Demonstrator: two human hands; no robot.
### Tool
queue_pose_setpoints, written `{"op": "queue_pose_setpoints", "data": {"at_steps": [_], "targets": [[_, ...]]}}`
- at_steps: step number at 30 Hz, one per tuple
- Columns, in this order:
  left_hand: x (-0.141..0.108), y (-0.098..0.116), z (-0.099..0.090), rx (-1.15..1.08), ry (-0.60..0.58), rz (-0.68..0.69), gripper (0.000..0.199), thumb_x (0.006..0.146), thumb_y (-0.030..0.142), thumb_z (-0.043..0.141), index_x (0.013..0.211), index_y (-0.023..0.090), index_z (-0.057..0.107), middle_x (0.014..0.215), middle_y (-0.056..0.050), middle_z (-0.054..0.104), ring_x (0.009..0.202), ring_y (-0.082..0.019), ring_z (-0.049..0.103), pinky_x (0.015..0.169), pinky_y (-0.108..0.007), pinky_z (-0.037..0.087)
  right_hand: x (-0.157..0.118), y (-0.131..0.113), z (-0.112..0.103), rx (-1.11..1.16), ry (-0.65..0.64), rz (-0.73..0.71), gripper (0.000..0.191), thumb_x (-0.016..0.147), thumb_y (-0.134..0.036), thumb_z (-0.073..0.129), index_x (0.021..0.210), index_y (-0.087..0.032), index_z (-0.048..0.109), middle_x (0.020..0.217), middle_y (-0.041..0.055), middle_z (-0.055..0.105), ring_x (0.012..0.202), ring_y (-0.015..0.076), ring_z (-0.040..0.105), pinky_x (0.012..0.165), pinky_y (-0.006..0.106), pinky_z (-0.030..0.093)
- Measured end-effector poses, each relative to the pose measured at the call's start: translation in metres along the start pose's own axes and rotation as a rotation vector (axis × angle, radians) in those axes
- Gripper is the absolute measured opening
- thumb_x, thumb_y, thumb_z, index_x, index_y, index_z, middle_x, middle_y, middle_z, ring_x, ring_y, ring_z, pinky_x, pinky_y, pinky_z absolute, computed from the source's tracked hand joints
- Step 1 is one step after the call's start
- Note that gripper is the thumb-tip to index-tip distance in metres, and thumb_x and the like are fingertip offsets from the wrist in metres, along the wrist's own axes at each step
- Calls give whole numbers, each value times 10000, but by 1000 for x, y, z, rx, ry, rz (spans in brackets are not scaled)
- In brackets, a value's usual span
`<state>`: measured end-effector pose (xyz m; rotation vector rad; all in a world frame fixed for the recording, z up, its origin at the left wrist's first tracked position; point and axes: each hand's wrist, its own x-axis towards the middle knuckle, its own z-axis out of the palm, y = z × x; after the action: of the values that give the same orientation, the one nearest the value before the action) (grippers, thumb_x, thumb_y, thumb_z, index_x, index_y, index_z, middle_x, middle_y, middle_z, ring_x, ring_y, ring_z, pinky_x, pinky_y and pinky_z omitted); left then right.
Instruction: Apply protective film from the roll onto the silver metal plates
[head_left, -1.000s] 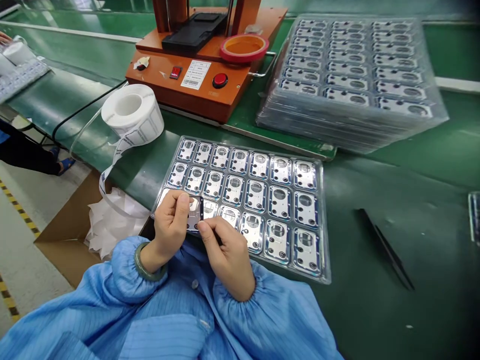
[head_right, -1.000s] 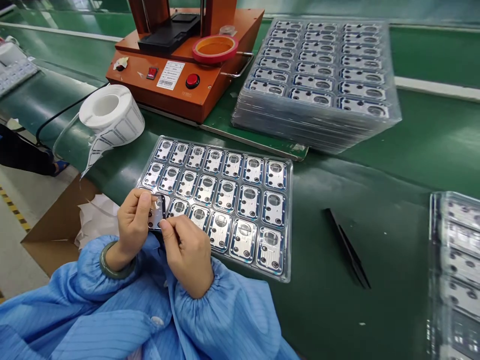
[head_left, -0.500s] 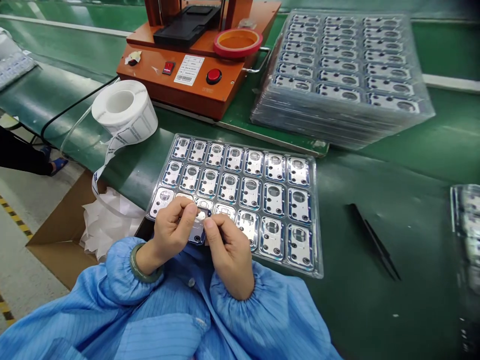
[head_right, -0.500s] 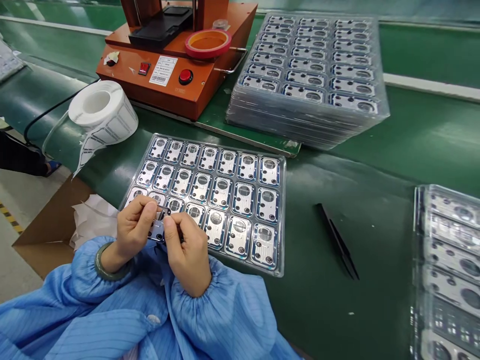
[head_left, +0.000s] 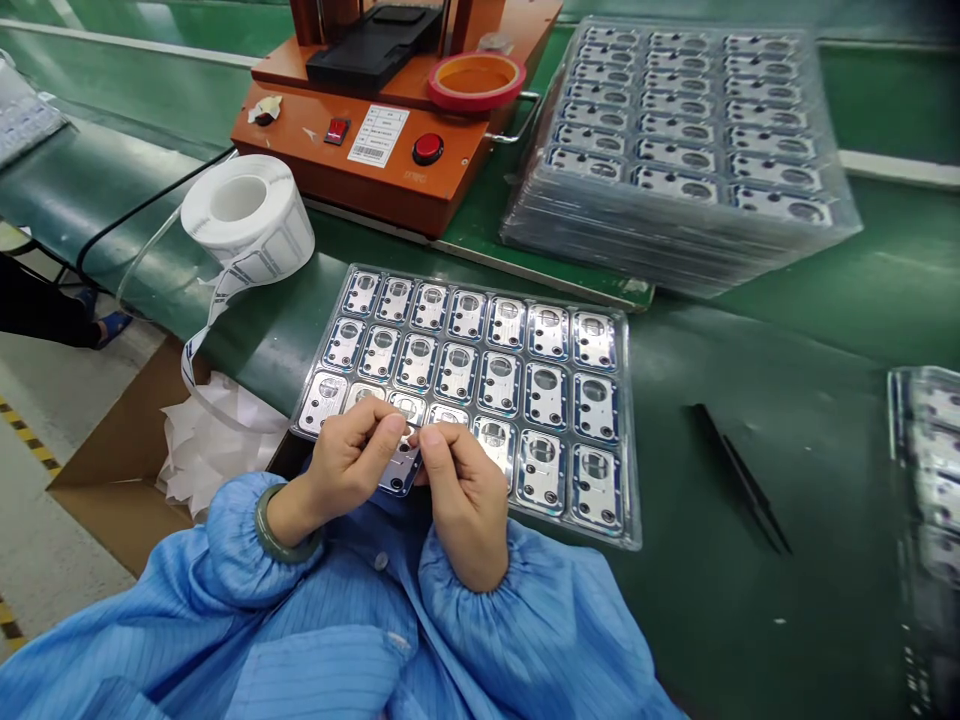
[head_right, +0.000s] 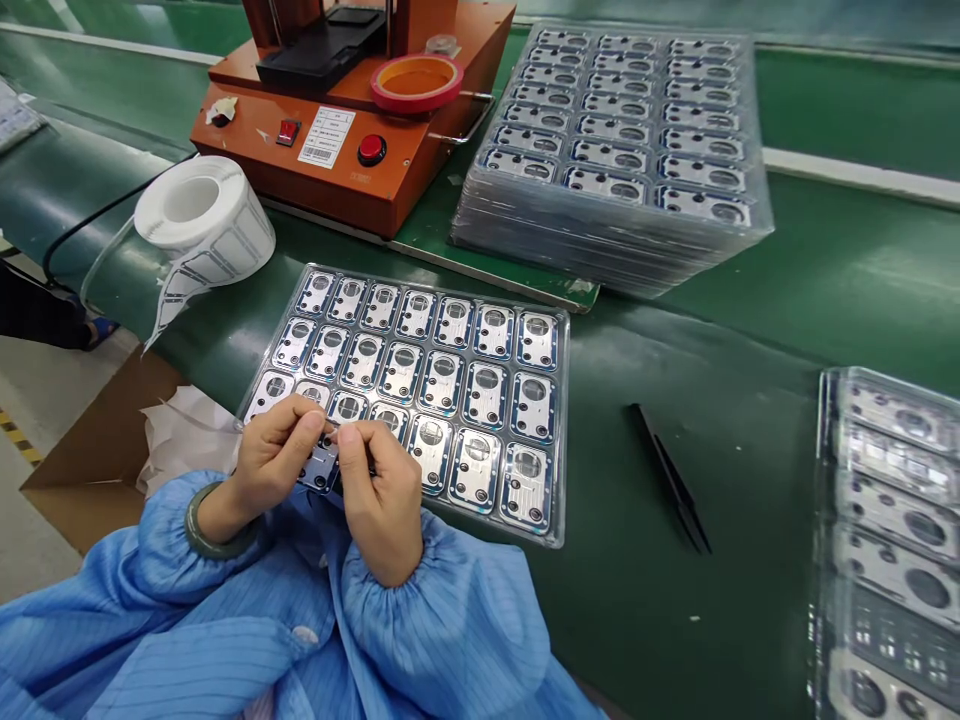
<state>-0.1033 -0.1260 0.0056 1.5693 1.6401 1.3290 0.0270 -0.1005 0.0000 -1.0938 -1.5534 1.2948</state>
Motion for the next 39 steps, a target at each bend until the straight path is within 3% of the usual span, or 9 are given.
{"op": "queue_pose_setpoints", "data": {"at_steps": [9, 14, 23, 30, 39], "targets": [[-1, -2, 0, -56, -60, -25, 199, 934, 289, 433, 801, 188, 541, 612, 34, 542, 446, -65, 411, 452, -199, 367, 1, -1, 0, 12, 1, -14, 280, 922, -367, 483, 742, -189, 601, 601, -25, 522, 540, 113, 480, 532, 245, 409], [0, 0, -1, -84, -97, -42, 203, 929, 273, 443, 778, 182, 543, 633, 29, 538, 499, -72, 449, 491, -200, 382, 2, -2, -1, 45, -20, -8, 286, 919, -336, 482, 697, -188, 585, 621, -18, 543, 549, 112, 484, 531, 245, 400], [1, -1, 1, -172, 10, -156, 250, 930, 352, 452, 784, 181, 561, 643, 20, 537, 532, -88, 455, 510, -212, 387, 3, -3, 1, 11, -98, -13, 266, 889, -318, 511, 655, -200, 469, 561, -53, 393, 506, 95, 375, 497, 237, 325], [2, -4, -2, -316, -34, -190, 226, 884, 385, 521, 833, 170, 568, 675, 14, 527, 586, -98, 480, 542, -210, 400, 3, -2, 2, -50, -97, -24, 262, 899, -303, 496, 661, -197, 478, 575, -49, 420, 526, 94, 402, 520, 232, 341], [7, -3, -4, -242, -44, -150, 103, 790, 226, 563, 708, 164, 560, 633, 20, 512, 601, -104, 464, 558, -221, 372, 3, -2, 3, -89, -121, -67, 254, 893, -266, 506, 651, -192, 489, 597, -43, 462, 507, 82, 418, 504, 224, 335]]}}
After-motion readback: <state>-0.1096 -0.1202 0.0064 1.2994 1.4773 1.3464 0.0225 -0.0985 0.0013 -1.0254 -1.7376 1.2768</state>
